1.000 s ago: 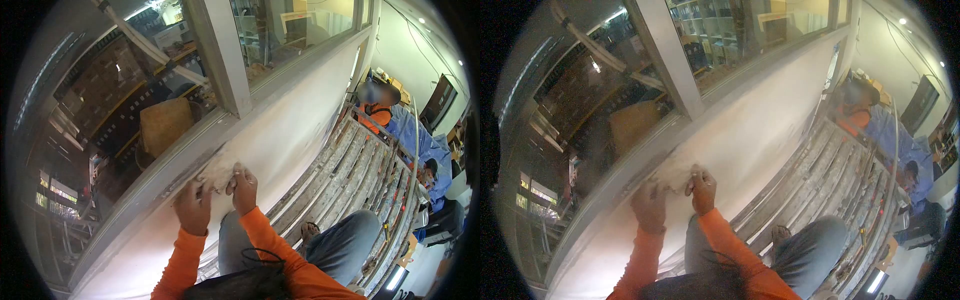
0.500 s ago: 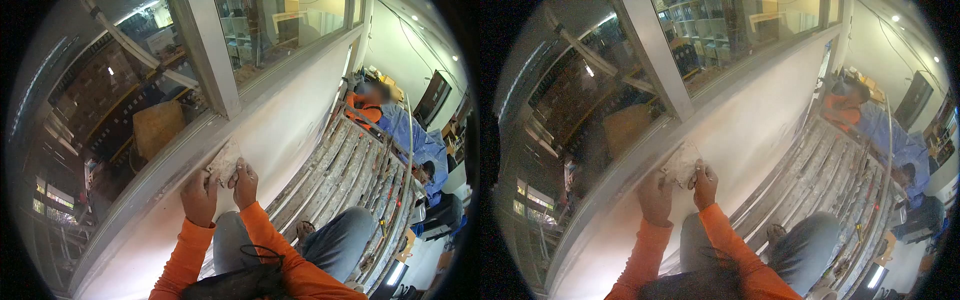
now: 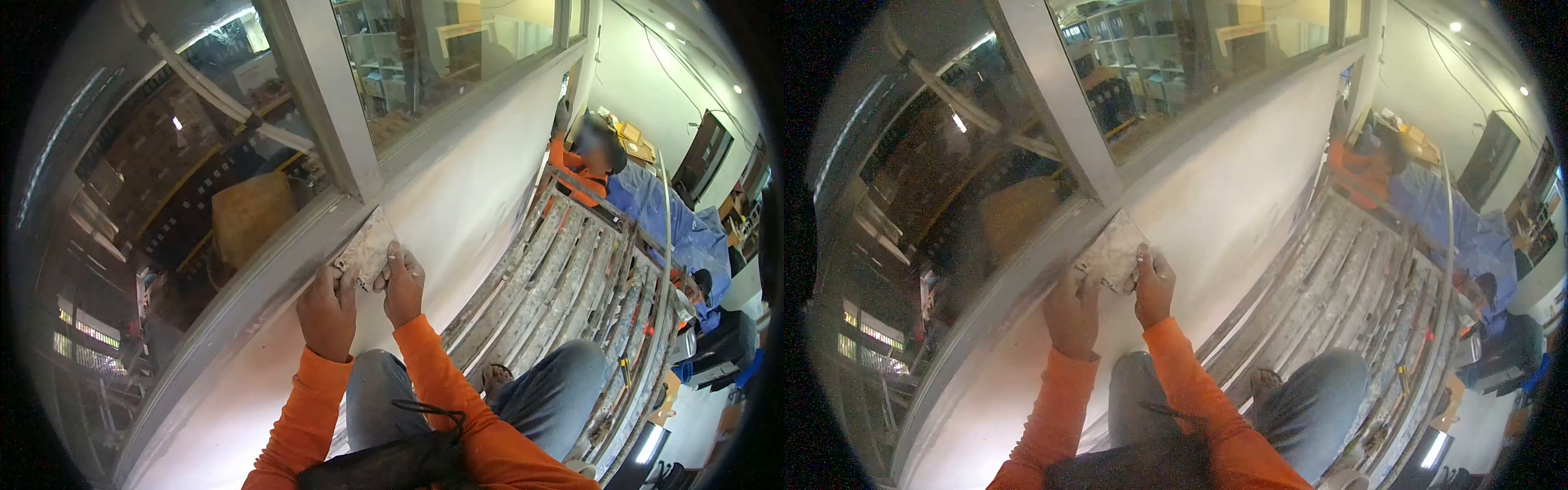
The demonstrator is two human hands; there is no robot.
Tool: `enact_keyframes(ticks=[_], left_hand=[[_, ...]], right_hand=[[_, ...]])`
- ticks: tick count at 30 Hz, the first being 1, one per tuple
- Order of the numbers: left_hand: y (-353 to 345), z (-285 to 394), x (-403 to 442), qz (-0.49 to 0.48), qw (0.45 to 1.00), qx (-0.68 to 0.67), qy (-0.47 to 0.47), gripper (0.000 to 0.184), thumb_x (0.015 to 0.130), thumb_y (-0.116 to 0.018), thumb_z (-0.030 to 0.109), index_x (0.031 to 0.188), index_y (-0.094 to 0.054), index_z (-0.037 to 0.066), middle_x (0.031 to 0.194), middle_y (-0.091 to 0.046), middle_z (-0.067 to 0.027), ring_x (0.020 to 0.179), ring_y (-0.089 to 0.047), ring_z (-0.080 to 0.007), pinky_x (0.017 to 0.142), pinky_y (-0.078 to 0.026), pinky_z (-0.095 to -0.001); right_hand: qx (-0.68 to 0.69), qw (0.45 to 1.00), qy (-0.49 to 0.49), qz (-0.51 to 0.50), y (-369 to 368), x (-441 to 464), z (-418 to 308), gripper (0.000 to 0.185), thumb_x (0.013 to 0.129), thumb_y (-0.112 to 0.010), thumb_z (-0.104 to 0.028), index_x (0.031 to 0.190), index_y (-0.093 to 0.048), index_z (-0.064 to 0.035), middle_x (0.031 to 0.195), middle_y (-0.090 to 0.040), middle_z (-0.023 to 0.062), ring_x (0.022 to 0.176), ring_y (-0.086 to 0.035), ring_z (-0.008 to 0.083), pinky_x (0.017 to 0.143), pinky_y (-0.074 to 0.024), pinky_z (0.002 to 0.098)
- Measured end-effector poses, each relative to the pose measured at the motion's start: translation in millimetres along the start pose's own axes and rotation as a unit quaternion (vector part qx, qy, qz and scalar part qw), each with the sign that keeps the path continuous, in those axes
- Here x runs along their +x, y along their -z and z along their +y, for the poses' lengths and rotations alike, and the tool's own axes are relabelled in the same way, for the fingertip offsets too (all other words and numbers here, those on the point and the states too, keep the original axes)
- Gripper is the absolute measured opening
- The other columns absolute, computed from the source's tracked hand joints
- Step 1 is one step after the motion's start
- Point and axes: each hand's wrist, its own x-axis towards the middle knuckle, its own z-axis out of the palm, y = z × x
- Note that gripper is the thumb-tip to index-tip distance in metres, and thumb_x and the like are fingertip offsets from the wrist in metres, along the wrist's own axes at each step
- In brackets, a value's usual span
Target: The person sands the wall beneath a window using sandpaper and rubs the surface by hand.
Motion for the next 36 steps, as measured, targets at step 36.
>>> enact_keyframes(ticks=[36], left_hand=[[-32.4, 16.3, 18.1, 0.021, 0.998, 0.042, -0.048, 0.022, 0.093, -0.065, 0.020, 0.082, -0.053, 0.004, 0.069, -0.058, -0.0141, 0.061, -0.059, -0.0345, 0.057, -0.045, -0.0425]], right_hand=[[-0.027, 0.998, 0.043, 0.020, 19.9, 32.7, -1.2, 0.033, 0.099, -0.061, -0.033, 0.082, -0.057, -0.0058, 0.061, -0.053, 0.0024, 0.045, -0.048, 0.0123, 0.043, -0.0386, 0.0257]])
